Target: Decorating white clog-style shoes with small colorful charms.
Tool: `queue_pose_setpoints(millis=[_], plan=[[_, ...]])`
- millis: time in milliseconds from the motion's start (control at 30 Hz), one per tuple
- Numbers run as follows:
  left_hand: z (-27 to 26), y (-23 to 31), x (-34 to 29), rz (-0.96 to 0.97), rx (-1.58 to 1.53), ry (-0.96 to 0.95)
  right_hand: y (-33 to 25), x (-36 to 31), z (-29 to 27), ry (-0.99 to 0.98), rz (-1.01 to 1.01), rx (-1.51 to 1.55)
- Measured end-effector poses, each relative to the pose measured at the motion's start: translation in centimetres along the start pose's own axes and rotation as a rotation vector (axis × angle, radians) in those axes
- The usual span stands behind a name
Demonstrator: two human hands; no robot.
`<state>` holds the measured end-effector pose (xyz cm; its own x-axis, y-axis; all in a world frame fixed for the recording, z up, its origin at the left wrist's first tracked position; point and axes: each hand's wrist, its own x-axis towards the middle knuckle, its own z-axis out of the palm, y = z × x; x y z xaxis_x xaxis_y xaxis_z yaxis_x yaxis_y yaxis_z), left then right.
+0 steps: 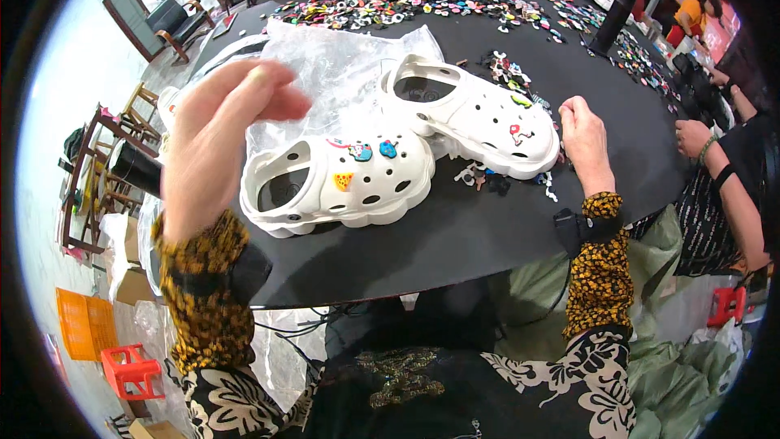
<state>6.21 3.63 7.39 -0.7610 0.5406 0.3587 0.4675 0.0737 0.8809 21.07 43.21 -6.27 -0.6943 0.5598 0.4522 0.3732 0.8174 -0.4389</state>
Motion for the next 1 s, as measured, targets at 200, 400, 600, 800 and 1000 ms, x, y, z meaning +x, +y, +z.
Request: queue_pose_setpoints(millis=[200, 400, 600, 800, 1000], plan=[[-12.0, -0.9, -11.0, 0.601, -1.326, -0.494, -5.5, -0.3, -3.6, 0.110, -0.111, 0.063], [-14.4, -4.8, -12.2, 0.431, -1.649, -0.544, -15.3, -1.9, -5.6, -0.057, -0.302, 0.506], [-16.7, -5.3, -13.0, 0.274, -1.974, -0.621, -20.5, -1.4, -2.2, -0.191, -0.615, 0.605], [-18.5, -5.8, -15.4, 0.120, -2.290, -0.624, -23.0, -1.9, 3.7, -0.343, -0.663, 0.615], [-20.1, -6.2, -17.3, -0.050, -2.600, -0.596, -23.7, -2.2, 6.6, -0.260, -0.732, 0.567]])
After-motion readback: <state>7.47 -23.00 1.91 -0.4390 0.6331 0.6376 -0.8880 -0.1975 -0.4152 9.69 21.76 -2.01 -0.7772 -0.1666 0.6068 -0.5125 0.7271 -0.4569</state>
